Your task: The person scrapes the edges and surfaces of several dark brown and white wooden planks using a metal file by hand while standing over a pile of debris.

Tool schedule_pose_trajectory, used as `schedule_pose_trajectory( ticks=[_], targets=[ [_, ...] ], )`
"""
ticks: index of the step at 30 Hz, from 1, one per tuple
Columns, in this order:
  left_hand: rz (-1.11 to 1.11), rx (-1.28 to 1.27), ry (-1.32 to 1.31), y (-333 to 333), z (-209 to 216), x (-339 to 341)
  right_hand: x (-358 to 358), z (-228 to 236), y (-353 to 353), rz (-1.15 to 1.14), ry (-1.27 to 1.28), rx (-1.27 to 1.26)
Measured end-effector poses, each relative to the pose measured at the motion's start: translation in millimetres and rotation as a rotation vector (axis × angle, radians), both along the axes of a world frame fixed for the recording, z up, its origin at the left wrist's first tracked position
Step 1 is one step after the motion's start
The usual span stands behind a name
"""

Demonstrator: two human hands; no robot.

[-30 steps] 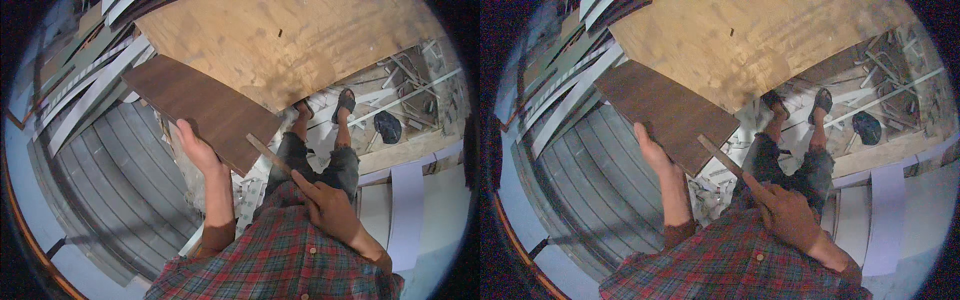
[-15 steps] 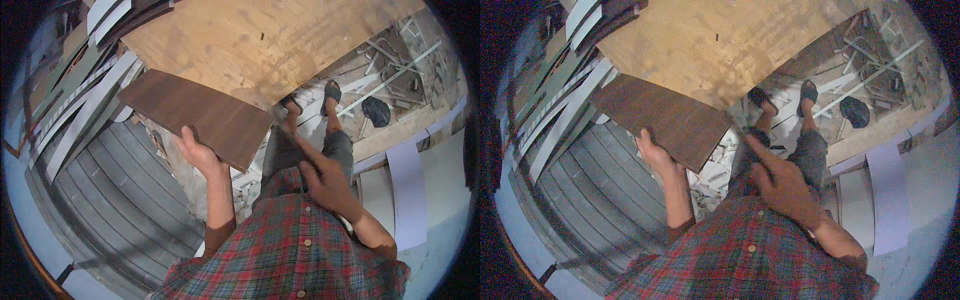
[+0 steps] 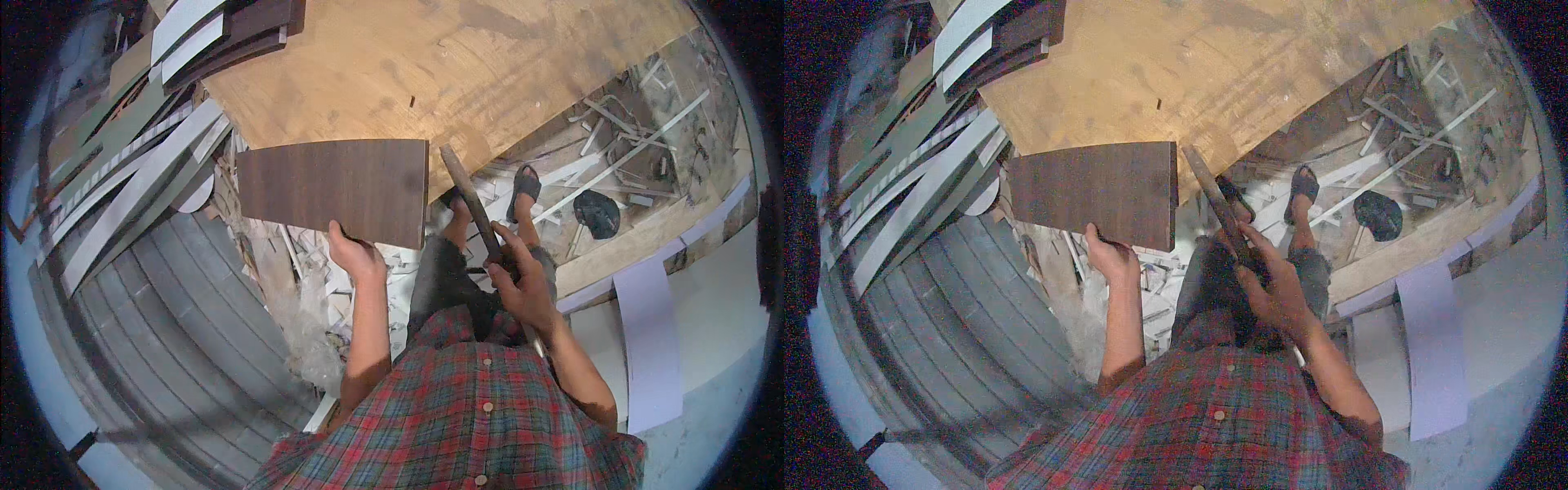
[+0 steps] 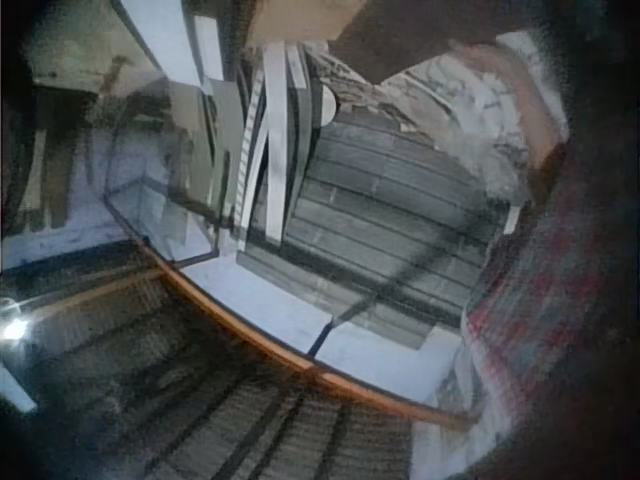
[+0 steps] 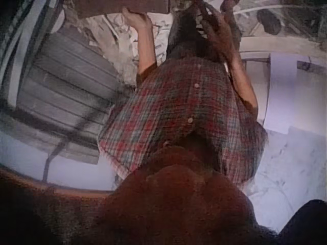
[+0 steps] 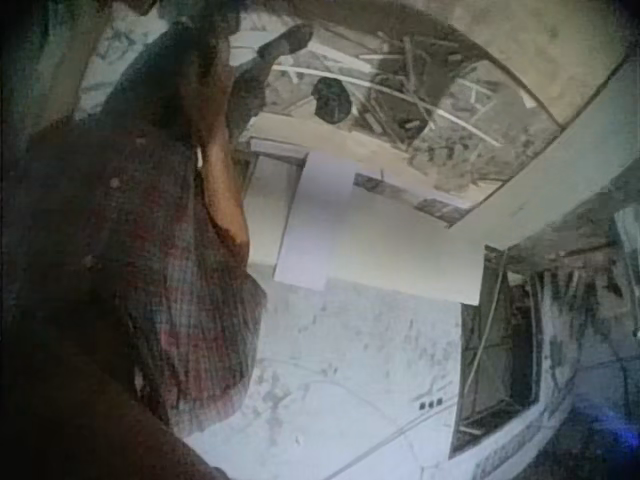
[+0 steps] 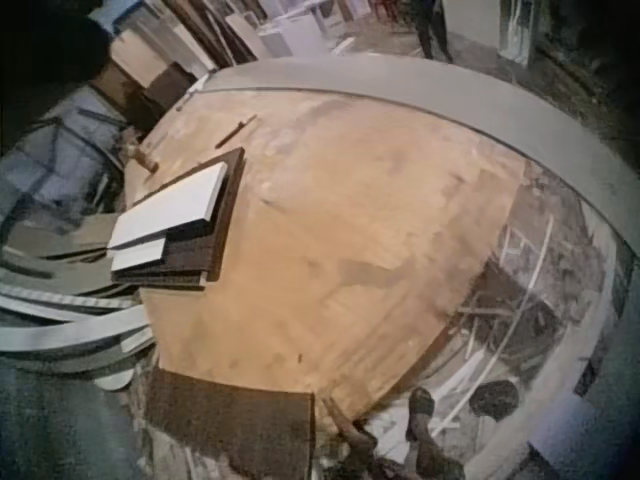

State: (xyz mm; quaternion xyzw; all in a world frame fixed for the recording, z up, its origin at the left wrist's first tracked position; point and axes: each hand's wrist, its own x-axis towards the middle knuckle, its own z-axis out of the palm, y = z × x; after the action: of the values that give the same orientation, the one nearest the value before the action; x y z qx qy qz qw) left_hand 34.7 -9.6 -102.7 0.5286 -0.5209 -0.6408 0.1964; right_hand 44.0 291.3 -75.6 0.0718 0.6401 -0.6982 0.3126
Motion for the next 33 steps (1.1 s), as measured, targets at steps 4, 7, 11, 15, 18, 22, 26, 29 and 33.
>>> schedule_pose_trajectory(
  ticks=[4, 7, 11, 15, 18, 22, 26, 29, 33],
  targets=[
    [-0.318, -0.096, -0.422, -21.0, 14.1, 11.0, 28.8, -33.9, 0.8, -0.021, 0.112, -0.038],
    [-0.777, -0.546, -0.819, -58.9, 37.7, 5.9, 37.0, -45.3, -3.0, 0.044, 0.135, -0.029],
    [-1.018, -1.008, -0.89, -49.8, 67.7, -36.3, 35.2, -41.0, -8.4, 0.063, 0.14, -0.022],
    [-1.423, -1.387, -0.246, -88.8, 33.4, -86.4, 33.2, -38.8, -22.5, 0.118, 0.333, 0.049],
    [-1.531, -1.435, -0.213, -112.3, 2.7, -98.8, 29.5, -37.6, -23.0, 0.245, 0.277, 0.155],
    [-1.524, -1.446, -0.177, -118.0, -16.2, -98.2, 21.8, -37.5, -38.5, 0.253, 0.464, 0.21],
    [-1.535, -1.451, -0.178, -117.7, -14.2, -98.4, 6.1, -29.4, -50.1, 0.327, 0.313, 0.227],
    [-1.526, -1.446, -0.168, -116.5, -14.1, -98.4, 17.5, -38.7, -41.7, 0.342, 0.35, 0.247],
    [-1.524, -1.44, -0.161, -117.8, -15.7, -97.0, 12.5, -36.0, -56.4, 0.383, 0.417, 0.291]
  ],
)
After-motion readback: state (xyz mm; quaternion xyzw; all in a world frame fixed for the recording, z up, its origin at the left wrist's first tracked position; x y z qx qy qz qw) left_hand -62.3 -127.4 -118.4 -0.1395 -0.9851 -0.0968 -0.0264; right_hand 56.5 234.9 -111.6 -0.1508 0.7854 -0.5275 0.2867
